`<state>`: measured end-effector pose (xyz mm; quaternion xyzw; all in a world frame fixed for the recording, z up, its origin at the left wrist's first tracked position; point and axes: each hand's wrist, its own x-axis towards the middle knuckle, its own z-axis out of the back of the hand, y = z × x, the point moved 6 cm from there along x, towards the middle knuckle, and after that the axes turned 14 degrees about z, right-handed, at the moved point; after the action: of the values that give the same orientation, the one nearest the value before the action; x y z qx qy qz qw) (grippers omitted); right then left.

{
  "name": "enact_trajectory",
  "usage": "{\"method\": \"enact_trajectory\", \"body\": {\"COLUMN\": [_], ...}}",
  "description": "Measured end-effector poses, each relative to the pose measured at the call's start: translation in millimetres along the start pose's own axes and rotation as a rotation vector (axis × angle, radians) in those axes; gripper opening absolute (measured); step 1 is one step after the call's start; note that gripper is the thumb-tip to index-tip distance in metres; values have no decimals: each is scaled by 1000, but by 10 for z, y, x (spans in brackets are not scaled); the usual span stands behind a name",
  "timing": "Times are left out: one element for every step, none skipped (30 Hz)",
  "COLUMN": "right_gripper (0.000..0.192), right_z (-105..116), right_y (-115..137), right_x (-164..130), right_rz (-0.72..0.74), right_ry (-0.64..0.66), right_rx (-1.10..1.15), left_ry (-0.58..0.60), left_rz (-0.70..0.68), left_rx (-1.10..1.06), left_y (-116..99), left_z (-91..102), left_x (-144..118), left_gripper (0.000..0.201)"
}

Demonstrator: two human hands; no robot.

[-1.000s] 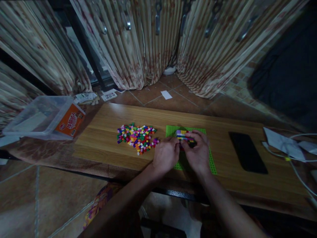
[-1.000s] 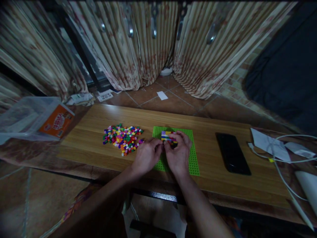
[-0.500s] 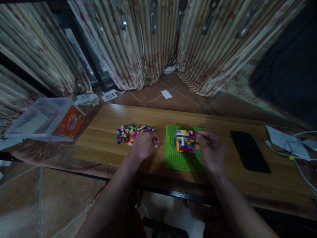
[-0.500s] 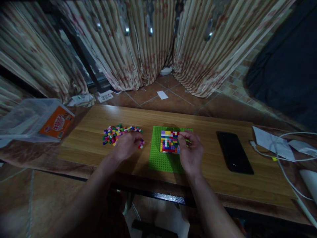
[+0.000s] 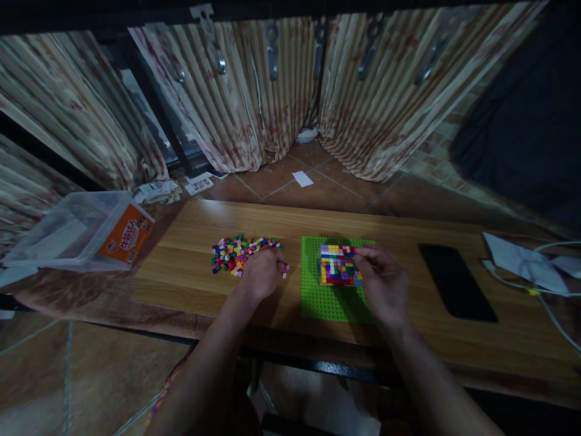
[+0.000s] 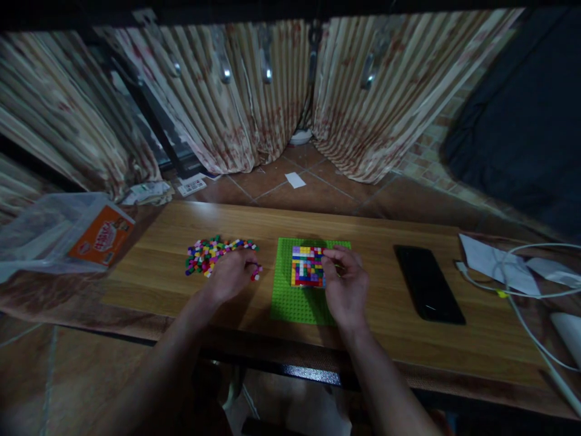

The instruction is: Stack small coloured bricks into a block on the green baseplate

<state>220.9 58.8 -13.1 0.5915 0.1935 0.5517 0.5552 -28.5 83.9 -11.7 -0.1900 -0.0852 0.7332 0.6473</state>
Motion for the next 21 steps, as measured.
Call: {"method": "enact_trajectory", "body": {"right_gripper": [18, 18, 18, 18, 18, 17, 17, 17, 17, 17, 16, 16, 15, 15, 15, 15, 15, 15, 15, 15, 15], "right_z": [3, 6, 10, 15, 19, 22, 23, 21, 17, 11, 3, -4, -11, -17, -21, -24, -26, -26, -25, -25, -25], "right_y": [4, 6, 4, 0, -3, -4, -1, 3, 9, 17, 24, 29, 32, 32, 28, 21, 14, 6, 1, -3, -3], "right_x": [1, 2, 5, 8, 12, 16, 21, 25, 28, 30, 32, 32, 31, 29, 27, 26, 24, 23, 23, 22, 22], "right_rz": [2, 5, 8, 11, 14, 18, 23, 25, 26, 26, 24, 19, 14, 8, 0, -9, -17, -24, -28, -30, -30], "right_ry": [-4, -10, -15, -20, -27, -33, -36, -38, -37, -36, -32, -30, -28, -23, -17, -10, -3, 3, 8, 11, 13], "right_rx": [1, 3, 4, 5, 8, 12, 13, 14, 14, 17, 19, 22, 28, 34, 40, 43, 44, 42, 40, 39, 41], "left_ry": [-9, -21, -30, -36, -38, -33, -22, -8, 9, 25, 40, 52, 58, 59, 58, 55, 52, 50, 52, 56, 61], "left_rz": [3, -4, -25, -61, -112, -172, -233, -286, -327, -355, -372, -382, -387, -388, -386, -382, -375, -367, -359, -351, -342], "left_rx": [-11, -31, -63, -107, -158, -212, -260, -297, -321, -333, -337, -335, -333, -332, -334, -339, -347, -356, -365, -373, -381], "left_y": [1, -6, -25, -58, -105, -164, -228, -294, -356, -413, -463, -505, -539, -565, -583, -594, -599, -602, -605, -608, -612], "left_z": [12, 32, 57, 85, 113, 136, 150, 152, 141, 119, 90, 56, 24, -5, -29, -50, -68, -85, -103, -121, -140], "left_x": [1, -4, -17, -39, -71, -112, -157, -203, -244, -276, -299, -311, -313, -307, -295, -279, -262, -245, -231, -218, -207], "left_gripper": [18, 19, 19, 19, 18, 17, 15, 15, 15, 15, 14, 14, 13, 12, 12, 12, 12, 12, 11, 11, 10]}}
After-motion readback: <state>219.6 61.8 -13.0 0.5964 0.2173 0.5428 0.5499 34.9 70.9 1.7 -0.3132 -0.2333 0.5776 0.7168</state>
